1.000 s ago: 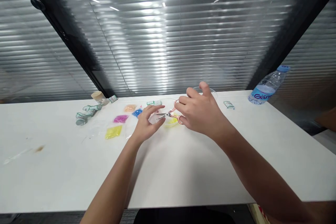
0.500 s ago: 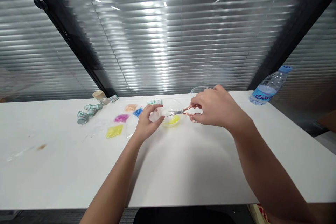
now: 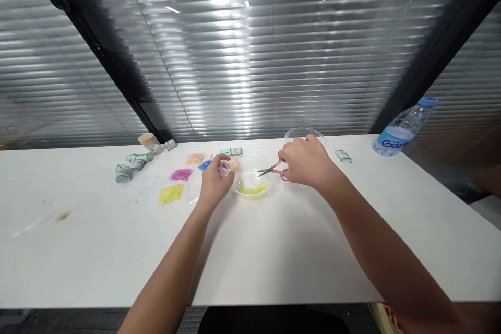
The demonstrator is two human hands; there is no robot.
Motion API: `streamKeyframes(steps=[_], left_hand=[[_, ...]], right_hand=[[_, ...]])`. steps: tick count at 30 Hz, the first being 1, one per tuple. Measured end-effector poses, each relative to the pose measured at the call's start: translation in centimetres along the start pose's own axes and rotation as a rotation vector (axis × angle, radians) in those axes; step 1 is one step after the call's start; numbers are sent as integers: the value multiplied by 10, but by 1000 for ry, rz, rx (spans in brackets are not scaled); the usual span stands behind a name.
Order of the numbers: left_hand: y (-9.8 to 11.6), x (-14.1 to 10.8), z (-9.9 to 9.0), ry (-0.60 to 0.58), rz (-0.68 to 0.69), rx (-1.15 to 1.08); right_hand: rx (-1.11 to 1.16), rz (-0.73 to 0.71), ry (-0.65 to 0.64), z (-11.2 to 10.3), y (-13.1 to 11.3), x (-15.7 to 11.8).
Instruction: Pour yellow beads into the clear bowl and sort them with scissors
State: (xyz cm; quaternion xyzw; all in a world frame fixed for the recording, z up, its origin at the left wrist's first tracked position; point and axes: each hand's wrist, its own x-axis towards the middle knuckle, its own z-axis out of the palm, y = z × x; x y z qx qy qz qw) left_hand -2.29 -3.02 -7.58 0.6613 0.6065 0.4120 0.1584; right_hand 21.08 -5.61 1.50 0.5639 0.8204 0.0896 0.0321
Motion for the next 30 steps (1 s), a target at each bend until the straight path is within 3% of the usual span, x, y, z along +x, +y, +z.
streamKeyframes(steps=[8,12,17,30], left_hand=[[5,-2,5,174,149,-71],[6,-4,5,205,235,-60],[7,-4,6,228,282,-57],[5,0,5,263,146,-201]], right_hand=[[-51,-33,-13,0,-15,-4],[-97,-26,31,5,-17,-4],[-100,-35,-2,9,-17,0],[162,-102,-154,30,-8,20]])
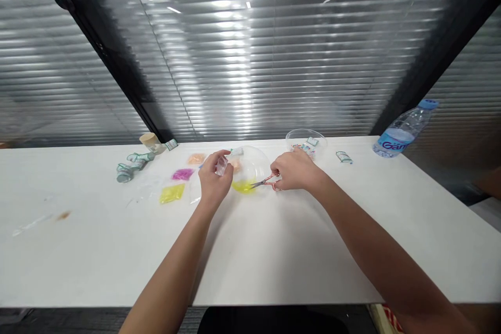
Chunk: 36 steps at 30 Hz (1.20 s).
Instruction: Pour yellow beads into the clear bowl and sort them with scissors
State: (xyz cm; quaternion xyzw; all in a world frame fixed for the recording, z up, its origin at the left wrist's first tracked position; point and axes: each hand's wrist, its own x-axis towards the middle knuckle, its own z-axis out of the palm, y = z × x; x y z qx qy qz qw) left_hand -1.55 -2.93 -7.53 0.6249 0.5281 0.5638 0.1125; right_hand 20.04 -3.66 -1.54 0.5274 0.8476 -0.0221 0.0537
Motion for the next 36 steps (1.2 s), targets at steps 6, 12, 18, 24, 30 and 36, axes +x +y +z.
streamKeyframes(steps=[6,12,18,24,30,36], left_hand=[[3,-1,-1,41,-36,-73],[5,1,-3,61,-38,-124],[4,3,-4,63,-79,-159],[-4,4,-2,35,-132,-188],[-9,5,0,14,-243,-277],[-10,6,-1,-52,-345,-252]], right_hand=[[120,-66,15,13,-5,8],[279,-79,36,24,-9,12],[405,-59,60,30,-10,14],[457,-43,113,32,-8,17],[465,-10,189,26,-3,15],[425,52,262,5,14,1]])
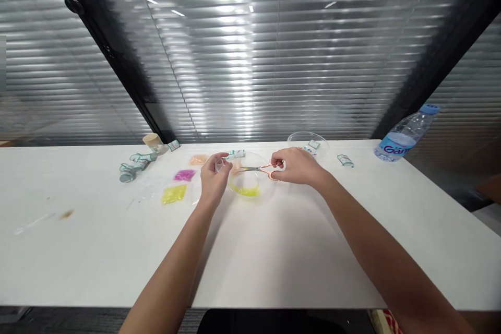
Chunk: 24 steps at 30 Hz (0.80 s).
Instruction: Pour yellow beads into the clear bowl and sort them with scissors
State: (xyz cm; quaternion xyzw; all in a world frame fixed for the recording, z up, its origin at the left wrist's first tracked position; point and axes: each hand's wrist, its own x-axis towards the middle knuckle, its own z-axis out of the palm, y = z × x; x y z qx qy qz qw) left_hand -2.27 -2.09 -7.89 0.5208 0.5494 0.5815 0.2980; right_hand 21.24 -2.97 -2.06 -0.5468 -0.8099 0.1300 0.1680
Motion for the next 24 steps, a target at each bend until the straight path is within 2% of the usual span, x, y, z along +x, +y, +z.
streamKeyframes(steps=[5,8,13,17,24], left_hand=[[3,-4,1,-146,-75,117],[5,-9,4,-213,-61,200],[4,-14,8,-235,102,379],[1,-15,9,-212,281,421],[8,-19,8,-220,368,409]], right_hand=[[-89,55,57,-25,3,-9],[-141,70,78,-36,1,-14],[-167,63,76,-49,-9,-24],[-157,31,66,-53,-17,-30],[-135,-10,29,-52,-26,-35]])
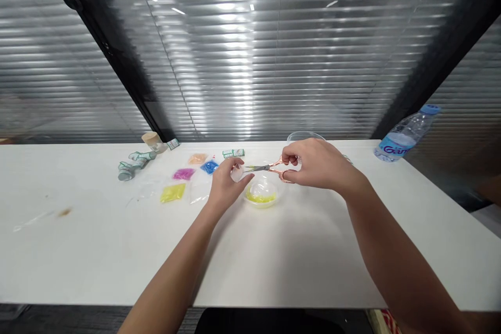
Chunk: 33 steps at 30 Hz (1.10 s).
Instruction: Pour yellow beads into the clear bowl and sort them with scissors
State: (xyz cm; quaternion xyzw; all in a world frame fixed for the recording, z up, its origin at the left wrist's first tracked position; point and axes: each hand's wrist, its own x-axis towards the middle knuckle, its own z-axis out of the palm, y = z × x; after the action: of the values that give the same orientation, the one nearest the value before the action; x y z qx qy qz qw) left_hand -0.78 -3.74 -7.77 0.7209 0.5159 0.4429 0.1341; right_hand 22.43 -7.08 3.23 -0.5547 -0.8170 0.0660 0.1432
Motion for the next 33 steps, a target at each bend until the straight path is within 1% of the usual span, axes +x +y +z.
streamKeyframes(steps=[8,13,17,24,33], left_hand=[[11,-4,-2,-28,41,-21],[16,-5,-3,-41,28,-33],[17,-4,-3,-49,19,-38],[17,-4,-4,-38,18,-65],[16,-5,-4,-52,0,-84]], right_hand=[[21,-36,-22,-3,-6,-4],[-24,-47,3,-2,-10,-6],[-55,-59,3,-1,-12,-6],[-44,-49,15,-4,-9,-7],[-49,-45,3,-3,-10,-7]])
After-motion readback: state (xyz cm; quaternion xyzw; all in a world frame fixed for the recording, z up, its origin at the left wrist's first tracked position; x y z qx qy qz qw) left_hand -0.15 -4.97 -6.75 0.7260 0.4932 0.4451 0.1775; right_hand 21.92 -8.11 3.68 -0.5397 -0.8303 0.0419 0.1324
